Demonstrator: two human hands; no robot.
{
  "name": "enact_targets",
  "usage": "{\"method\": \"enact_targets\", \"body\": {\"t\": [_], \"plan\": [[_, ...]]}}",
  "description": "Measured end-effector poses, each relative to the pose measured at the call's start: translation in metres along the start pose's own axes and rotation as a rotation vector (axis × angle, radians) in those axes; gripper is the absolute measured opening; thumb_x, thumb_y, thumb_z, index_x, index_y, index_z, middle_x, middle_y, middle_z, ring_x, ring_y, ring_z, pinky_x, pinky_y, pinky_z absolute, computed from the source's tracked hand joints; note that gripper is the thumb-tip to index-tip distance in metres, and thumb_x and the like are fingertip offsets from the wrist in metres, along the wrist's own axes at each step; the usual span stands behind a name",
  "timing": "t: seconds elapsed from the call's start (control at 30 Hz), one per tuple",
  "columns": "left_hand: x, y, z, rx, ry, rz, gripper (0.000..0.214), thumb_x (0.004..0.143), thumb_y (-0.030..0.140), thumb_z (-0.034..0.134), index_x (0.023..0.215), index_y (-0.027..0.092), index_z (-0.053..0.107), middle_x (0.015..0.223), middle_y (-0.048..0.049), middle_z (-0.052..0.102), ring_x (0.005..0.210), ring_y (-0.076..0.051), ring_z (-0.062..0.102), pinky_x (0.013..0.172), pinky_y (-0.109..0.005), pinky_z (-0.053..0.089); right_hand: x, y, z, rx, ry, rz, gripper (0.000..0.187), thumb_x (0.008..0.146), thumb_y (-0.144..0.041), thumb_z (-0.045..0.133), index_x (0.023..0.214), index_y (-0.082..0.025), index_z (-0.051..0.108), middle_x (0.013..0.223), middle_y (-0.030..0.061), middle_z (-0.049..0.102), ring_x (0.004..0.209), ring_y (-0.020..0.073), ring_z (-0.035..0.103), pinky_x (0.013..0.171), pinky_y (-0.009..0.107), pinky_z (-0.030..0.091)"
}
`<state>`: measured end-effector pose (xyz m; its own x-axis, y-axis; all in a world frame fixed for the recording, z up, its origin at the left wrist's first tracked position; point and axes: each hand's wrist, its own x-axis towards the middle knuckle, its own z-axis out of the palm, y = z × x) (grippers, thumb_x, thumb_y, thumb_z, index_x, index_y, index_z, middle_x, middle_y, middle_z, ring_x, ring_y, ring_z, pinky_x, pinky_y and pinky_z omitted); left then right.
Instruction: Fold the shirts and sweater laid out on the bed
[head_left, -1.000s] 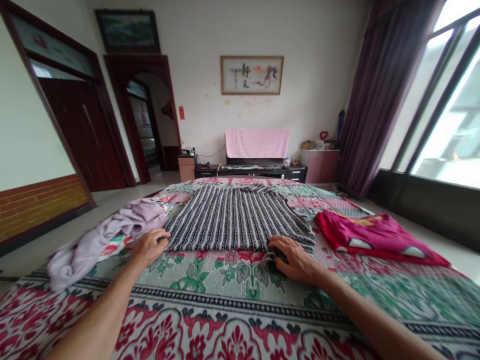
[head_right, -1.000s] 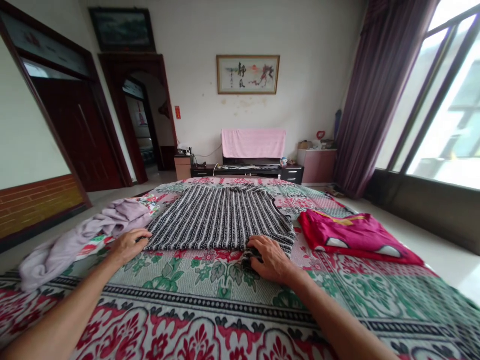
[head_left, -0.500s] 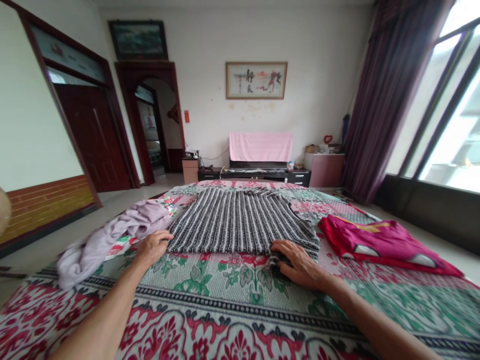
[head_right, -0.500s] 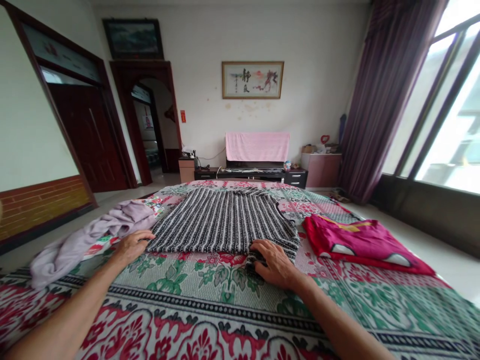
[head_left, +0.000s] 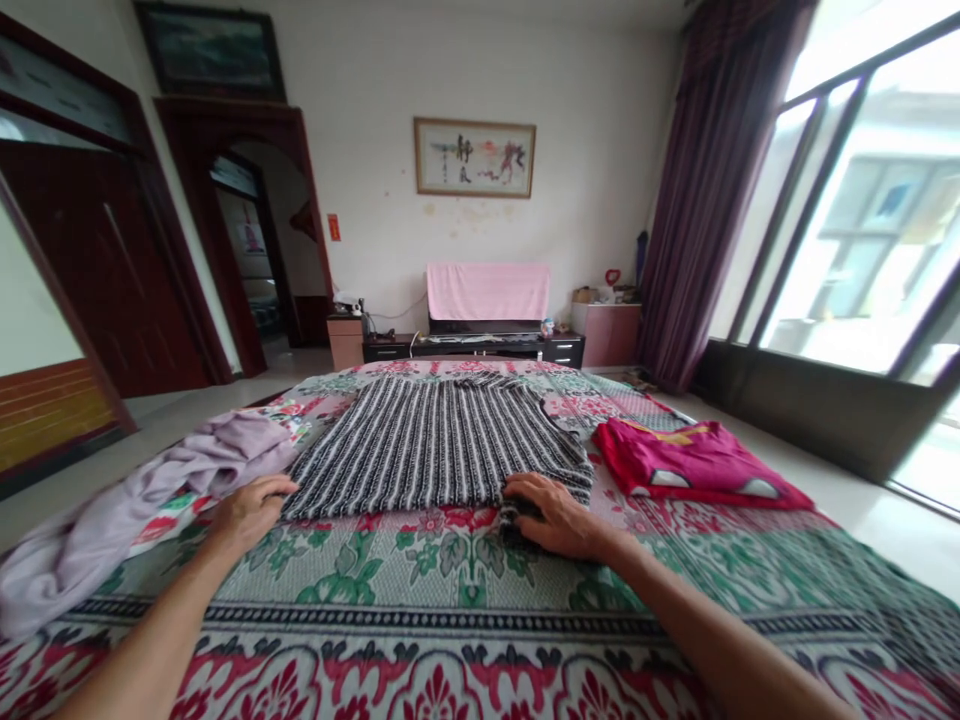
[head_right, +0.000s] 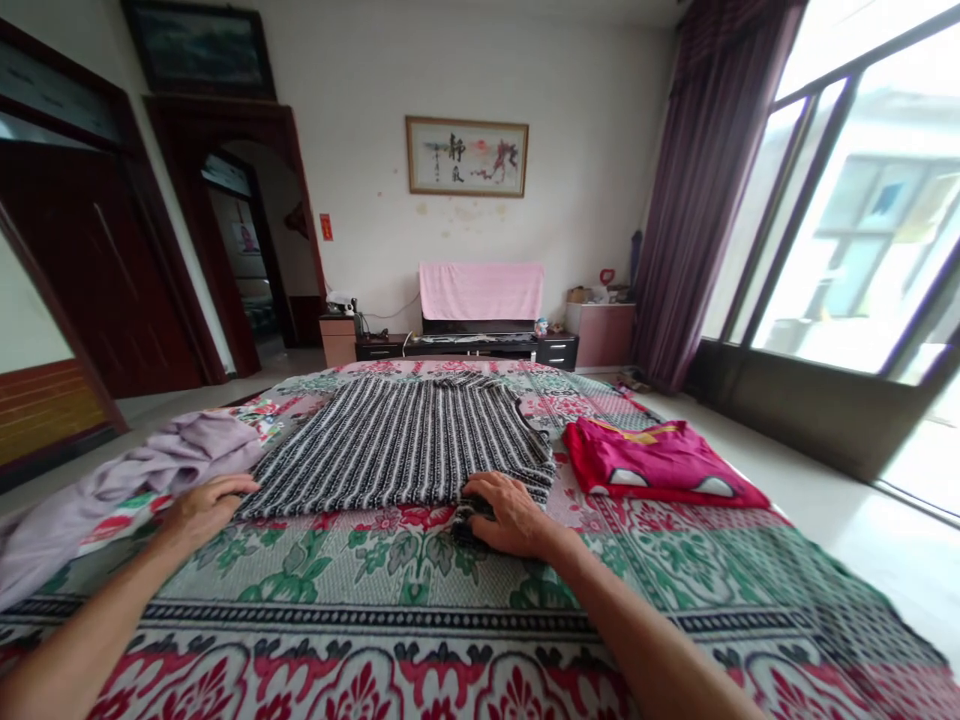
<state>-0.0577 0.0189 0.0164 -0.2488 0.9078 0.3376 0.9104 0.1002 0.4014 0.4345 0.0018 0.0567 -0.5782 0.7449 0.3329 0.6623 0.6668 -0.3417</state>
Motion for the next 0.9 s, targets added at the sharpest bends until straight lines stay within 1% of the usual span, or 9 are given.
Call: {"method": "enact_targets", "body": {"t": [0.1, 0.17, 0.2, 0.27, 0.33, 0.43, 0.63, 0.8, 0.9], "plan": [[0.003, -0.005, 0.003, -0.002, -0.016, -0.014, 0.036, 0.07, 0.023, 0.043, 0.089, 0.024, 0.074, 0.12, -0.001, 0.066, 0.112, -0.021, 0.059, 0.101, -0.031, 0.04, 0.005, 0.009, -0.008, 0.02, 0.162, 0.025, 0.034, 0.085, -0.029, 0.049, 0.117, -0.02, 0.058, 0.127, 0.0106, 0.057, 0.114, 0.0207, 0.056, 0.1, 0.037, 0.042], [0.005, -0.008, 0.004, -0.006, -0.028, -0.024, 0.037, 0.07, 0.023, 0.042, 0.09, 0.023, 0.073, 0.122, -0.0015, 0.066, 0.114, -0.021, 0.058, 0.102, -0.032, 0.039, 0.006, 0.022, -0.013, -0.061, 0.264, 0.121, 0.034, 0.089, -0.028, 0.043, 0.117, -0.019, 0.057, 0.128, 0.0116, 0.056, 0.116, 0.0215, 0.054, 0.1, 0.038, 0.042], [0.005, -0.009, 0.004, -0.007, -0.035, -0.027, 0.038, 0.07, 0.023, 0.042, 0.09, 0.023, 0.073, 0.122, -0.0018, 0.065, 0.114, -0.021, 0.058, 0.103, -0.032, 0.039, 0.005, 0.03, -0.014, -0.12, 0.282, 0.184, 0.035, 0.089, -0.028, 0.041, 0.119, -0.019, 0.057, 0.129, 0.0123, 0.055, 0.118, 0.0225, 0.053, 0.1, 0.04, 0.041], [0.005, -0.01, 0.004, -0.006, -0.04, -0.027, 0.038, 0.07, 0.024, 0.041, 0.091, 0.023, 0.073, 0.122, -0.0023, 0.065, 0.114, -0.021, 0.058, 0.103, -0.032, 0.039, 0.002, 0.046, -0.015, -0.226, 0.247, 0.32, 0.038, 0.09, -0.029, 0.04, 0.123, -0.017, 0.055, 0.135, 0.0137, 0.051, 0.124, 0.0248, 0.047, 0.102, 0.042, 0.039], [0.005, -0.01, 0.004, -0.001, -0.035, -0.023, 0.037, 0.07, 0.024, 0.042, 0.091, 0.023, 0.073, 0.121, -0.0015, 0.066, 0.112, -0.021, 0.059, 0.102, -0.032, 0.039, -0.002, 0.058, -0.012, -0.287, 0.15, 0.457, 0.043, 0.09, -0.031, 0.041, 0.128, -0.015, 0.051, 0.142, 0.0152, 0.044, 0.13, 0.0276, 0.04, 0.104, 0.046, 0.036], [0.006, -0.011, 0.005, 0.01, -0.016, -0.016, 0.035, 0.069, 0.023, 0.043, 0.087, 0.025, 0.073, 0.119, 0.0016, 0.067, 0.11, -0.021, 0.06, 0.1, -0.031, 0.041, -0.005, 0.064, -0.006, -0.307, 0.023, 0.585, 0.047, 0.09, -0.036, 0.04, 0.13, -0.013, 0.049, 0.146, 0.0173, 0.038, 0.133, 0.0316, 0.035, 0.104, 0.051, 0.031], [0.007, -0.013, 0.007, 0.013, 0.012, 0.006, 0.031, 0.068, 0.022, 0.048, 0.085, 0.026, 0.073, 0.115, 0.0044, 0.069, 0.108, -0.021, 0.06, 0.099, -0.032, 0.042, -0.002, 0.059, -0.007, -0.332, 0.049, 0.592, 0.045, 0.089, -0.038, 0.038, 0.12, -0.01, 0.054, 0.14, 0.0192, 0.043, 0.125, 0.033, 0.041, 0.099, 0.053, 0.035], [0.006, -0.011, 0.005, -0.002, 0.016, -0.001, 0.031, 0.067, 0.021, 0.048, 0.084, 0.025, 0.073, 0.114, 0.0045, 0.069, 0.108, -0.02, 0.06, 0.098, -0.029, 0.043, -0.005, 0.063, -0.009, -0.316, 0.087, 0.529, 0.05, 0.086, -0.038, 0.045, 0.13, -0.014, 0.049, 0.147, 0.0164, 0.035, 0.133, 0.0327, 0.031, 0.1, 0.055, 0.034], [0.004, -0.006, 0.003, -0.022, 0.009, 0.005, 0.032, 0.066, 0.02, 0.047, 0.084, 0.024, 0.073, 0.112, 0.0038, 0.07, 0.106, -0.02, 0.061, 0.097, -0.028, 0.043, -0.005, 0.07, -0.006, -0.304, 0.072, 0.527, 0.048, 0.087, -0.039, 0.044, 0.128, -0.016, 0.052, 0.144, 0.0149, 0.041, 0.131, 0.0321, 0.036, 0.1, 0.055, 0.034]]}}
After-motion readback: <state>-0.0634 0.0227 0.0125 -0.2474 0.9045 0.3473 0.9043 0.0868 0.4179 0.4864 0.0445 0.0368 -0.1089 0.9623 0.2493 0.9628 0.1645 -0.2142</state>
